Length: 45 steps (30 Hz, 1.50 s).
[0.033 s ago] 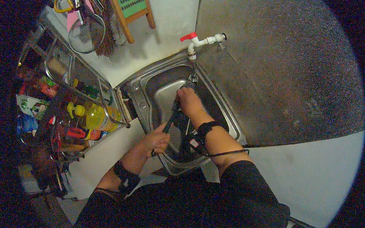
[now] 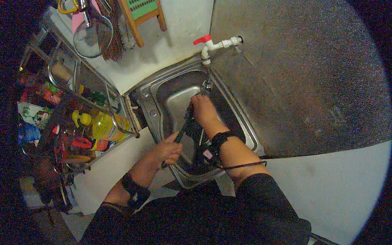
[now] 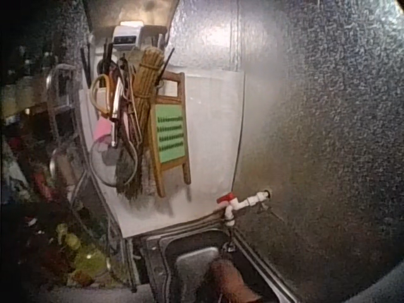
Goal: The person washes a green ladle and a green slotted spoon in a stainless steel sink using a metal scrubber and running water. They scrub each utensil thoroughly, rinse them under the tap, and place them on a drying rack.
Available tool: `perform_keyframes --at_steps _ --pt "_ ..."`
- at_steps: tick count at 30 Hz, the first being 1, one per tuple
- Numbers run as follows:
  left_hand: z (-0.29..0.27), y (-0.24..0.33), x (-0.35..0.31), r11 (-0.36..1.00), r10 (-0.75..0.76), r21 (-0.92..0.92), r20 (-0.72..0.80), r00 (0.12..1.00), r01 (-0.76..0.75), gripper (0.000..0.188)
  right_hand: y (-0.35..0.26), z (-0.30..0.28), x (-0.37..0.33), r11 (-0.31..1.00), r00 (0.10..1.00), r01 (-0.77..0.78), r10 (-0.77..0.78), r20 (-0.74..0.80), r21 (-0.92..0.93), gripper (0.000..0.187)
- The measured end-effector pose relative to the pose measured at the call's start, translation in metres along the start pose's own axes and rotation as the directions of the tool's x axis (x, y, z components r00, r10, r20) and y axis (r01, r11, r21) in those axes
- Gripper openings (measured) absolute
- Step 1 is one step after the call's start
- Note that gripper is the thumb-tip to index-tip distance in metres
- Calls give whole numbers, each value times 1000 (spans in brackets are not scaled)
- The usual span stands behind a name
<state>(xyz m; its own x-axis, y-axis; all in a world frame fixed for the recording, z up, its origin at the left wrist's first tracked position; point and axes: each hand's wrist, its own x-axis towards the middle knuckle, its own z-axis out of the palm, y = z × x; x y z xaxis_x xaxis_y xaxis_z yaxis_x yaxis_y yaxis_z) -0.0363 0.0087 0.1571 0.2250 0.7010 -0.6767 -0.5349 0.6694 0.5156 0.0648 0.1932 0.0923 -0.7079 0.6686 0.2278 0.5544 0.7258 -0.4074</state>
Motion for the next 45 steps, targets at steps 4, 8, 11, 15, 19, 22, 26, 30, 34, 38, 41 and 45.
perform_keyframes --at_steps 4,8,11,15,19,22,26,30,34,38,41,45 --pt "-5 -3 1 999 -33 29 -46 998 34 68 1 19 -6 867 918 -395 364 155 304 23" --pt "-16 -11 8 991 -46 -128 -76 996 36 62 -1 22 0 209 813 -508 438 385 835 23" --pt "-26 -10 15 906 -38 -417 95 995 74 50 -5 -2 4 -125 804 -396 431 409 910 23" --pt "-35 -10 14 851 -2 -516 178 984 95 39 10 -52 -1 -199 835 -230 462 299 953 17" --pt "-38 -7 12 820 28 -553 295 955 147 36 30 -75 -11 -138 686 -281 663 299 950 17" --pt "-36 -4 11 846 49 -514 337 940 140 35 36 -74 -22 -92 740 -300 606 292 950 15" --pt "-31 0 7 878 45 -462 336 941 123 36 42 -64 -25 -108 752 -320 576 321 941 25" --pt "-21 4 0 913 11 -399 234 972 86 39 49 -57 -12 299 879 -212 475 48 930 32" --pt "-8 9 -7 974 -42 -218 121 992 67 50 37 -62 -7 971 968 173 -137 -210 165 44" --pt "-1 7 -16 997 -66 47 -30 997 67 63 9 -69 3 920 923 385 -386 -2 -78 53" --pt "-3 8 -21 967 -41 249 -47 998 52 68 -4 -73 7 930 941 295 -242 238 -220 45" --pt "-8 9 -26 894 12 448 -64 998 18 67 -1 -60 5 944 959 156 -74 274 -290 38"
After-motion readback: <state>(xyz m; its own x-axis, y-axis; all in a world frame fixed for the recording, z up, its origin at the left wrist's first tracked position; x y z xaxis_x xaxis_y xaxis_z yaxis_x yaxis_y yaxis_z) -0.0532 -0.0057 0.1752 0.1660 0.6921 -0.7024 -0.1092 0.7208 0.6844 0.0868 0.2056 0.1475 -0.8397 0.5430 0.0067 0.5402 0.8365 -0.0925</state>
